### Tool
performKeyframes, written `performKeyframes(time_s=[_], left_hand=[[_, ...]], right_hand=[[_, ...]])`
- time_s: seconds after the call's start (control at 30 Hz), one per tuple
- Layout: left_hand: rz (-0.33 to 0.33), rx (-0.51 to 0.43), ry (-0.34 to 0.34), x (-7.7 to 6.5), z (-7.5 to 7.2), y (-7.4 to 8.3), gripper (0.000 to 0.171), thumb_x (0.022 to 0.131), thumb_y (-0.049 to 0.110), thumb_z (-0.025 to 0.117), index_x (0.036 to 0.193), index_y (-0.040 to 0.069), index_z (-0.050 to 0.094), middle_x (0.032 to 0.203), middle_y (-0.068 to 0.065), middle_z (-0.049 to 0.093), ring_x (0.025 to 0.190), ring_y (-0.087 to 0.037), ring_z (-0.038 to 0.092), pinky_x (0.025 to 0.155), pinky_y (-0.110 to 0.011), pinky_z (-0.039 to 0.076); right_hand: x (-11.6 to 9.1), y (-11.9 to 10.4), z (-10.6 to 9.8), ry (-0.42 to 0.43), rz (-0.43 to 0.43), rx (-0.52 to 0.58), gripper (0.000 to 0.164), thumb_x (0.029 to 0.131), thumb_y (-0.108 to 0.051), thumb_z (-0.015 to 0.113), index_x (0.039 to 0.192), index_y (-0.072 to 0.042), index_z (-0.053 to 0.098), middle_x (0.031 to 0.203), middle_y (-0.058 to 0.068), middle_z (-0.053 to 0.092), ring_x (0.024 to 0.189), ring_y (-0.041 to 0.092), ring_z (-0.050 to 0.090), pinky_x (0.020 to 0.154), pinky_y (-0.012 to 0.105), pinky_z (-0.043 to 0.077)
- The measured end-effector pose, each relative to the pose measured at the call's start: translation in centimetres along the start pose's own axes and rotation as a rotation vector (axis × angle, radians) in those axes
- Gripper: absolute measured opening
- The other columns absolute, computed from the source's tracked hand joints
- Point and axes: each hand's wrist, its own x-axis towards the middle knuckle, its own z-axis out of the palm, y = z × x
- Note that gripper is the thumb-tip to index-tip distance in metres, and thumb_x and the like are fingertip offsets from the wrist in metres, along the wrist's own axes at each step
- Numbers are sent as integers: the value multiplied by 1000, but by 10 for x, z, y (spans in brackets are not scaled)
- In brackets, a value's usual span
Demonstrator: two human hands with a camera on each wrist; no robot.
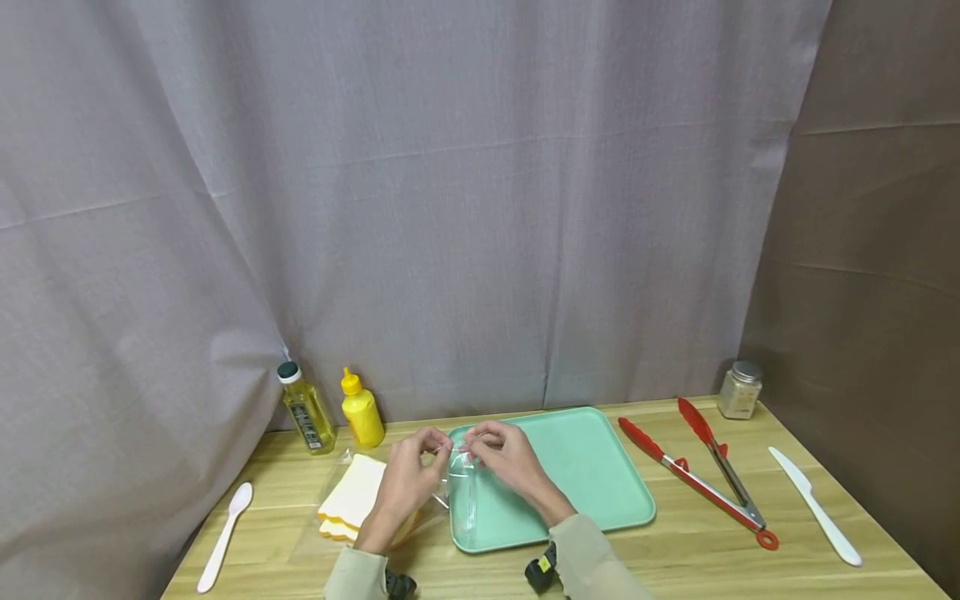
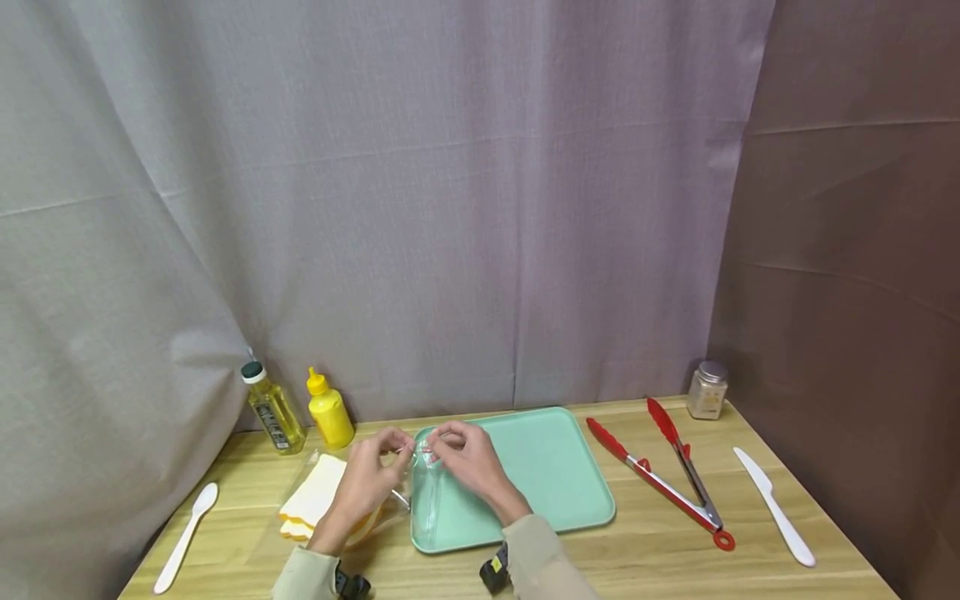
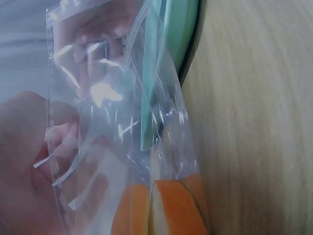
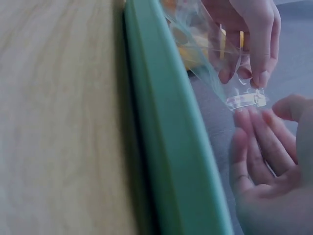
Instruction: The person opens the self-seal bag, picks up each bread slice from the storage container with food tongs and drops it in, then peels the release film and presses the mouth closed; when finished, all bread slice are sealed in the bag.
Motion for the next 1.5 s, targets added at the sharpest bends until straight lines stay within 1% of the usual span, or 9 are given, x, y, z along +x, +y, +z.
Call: performKeyframes(time_s=[0.13,0.27,0.53,0.7,0.93,1.03,1.17,1.27,1.5], left_hand=[[-4,-8,1,1,-1,1,5,102,21,75,102,17,79,90,10,77,90,-10,72,96,-45,62],[13,-3,0,3,0,1,7,103,19,74,102,19,82,89,10,78,89,-9,71,98,-47,61],[46,-9,-8,4,0,-1,10,104,17,73,101,22,82,91,12,78,92,-8,71,101,-48,60],[51,-16,-25,3,0,-1,9,104,20,74,102,25,81,95,14,79,95,-6,71,101,-46,60],[90,-6,-6,2,2,-3,5,101,21,78,102,24,83,93,13,80,88,-5,69,87,-45,64],[76,5,9,0,2,-4,5,100,20,79,99,23,83,91,12,79,85,-5,67,82,-42,63],[21,24,18,-1,2,-4,5,99,21,79,97,25,82,87,14,77,83,-4,66,78,-32,60],[-1,39,21,-1,1,-2,5,99,22,79,97,25,82,86,14,76,84,-6,67,77,-26,56],[-7,57,21,0,1,-2,4,100,24,79,97,26,82,91,13,79,86,-7,69,76,-24,56]], right_hand=[[1,-2,-1,8,-29,-51,11,101,-23,77,107,-14,78,103,5,83,95,22,75,78,25,60],[1,-4,-1,-5,-46,-126,11,100,-32,81,102,-21,81,101,-2,82,95,14,73,78,24,60],[2,-5,0,-2,-46,-144,18,98,-34,83,102,-16,82,99,0,83,92,11,73,75,24,61],[2,-4,0,14,-45,-153,19,98,-37,83,100,-18,83,97,-2,82,90,10,72,76,23,59],[0,-2,2,11,-72,-139,12,99,-30,81,99,-18,81,97,-2,82,88,8,73,83,25,60],[-2,-2,3,9,-67,-139,12,100,-30,81,99,-19,81,98,-2,82,88,8,73,83,26,60],[-3,-3,4,0,-60,-140,13,100,-33,81,101,-20,81,99,-3,83,89,10,74,82,24,60],[-3,-3,5,-3,-68,-145,14,100,-34,80,101,-21,82,99,-4,83,90,11,74,81,24,60],[-1,-4,3,-15,-82,-156,11,100,-34,80,100,-23,83,99,-5,84,92,13,76,82,25,60]])
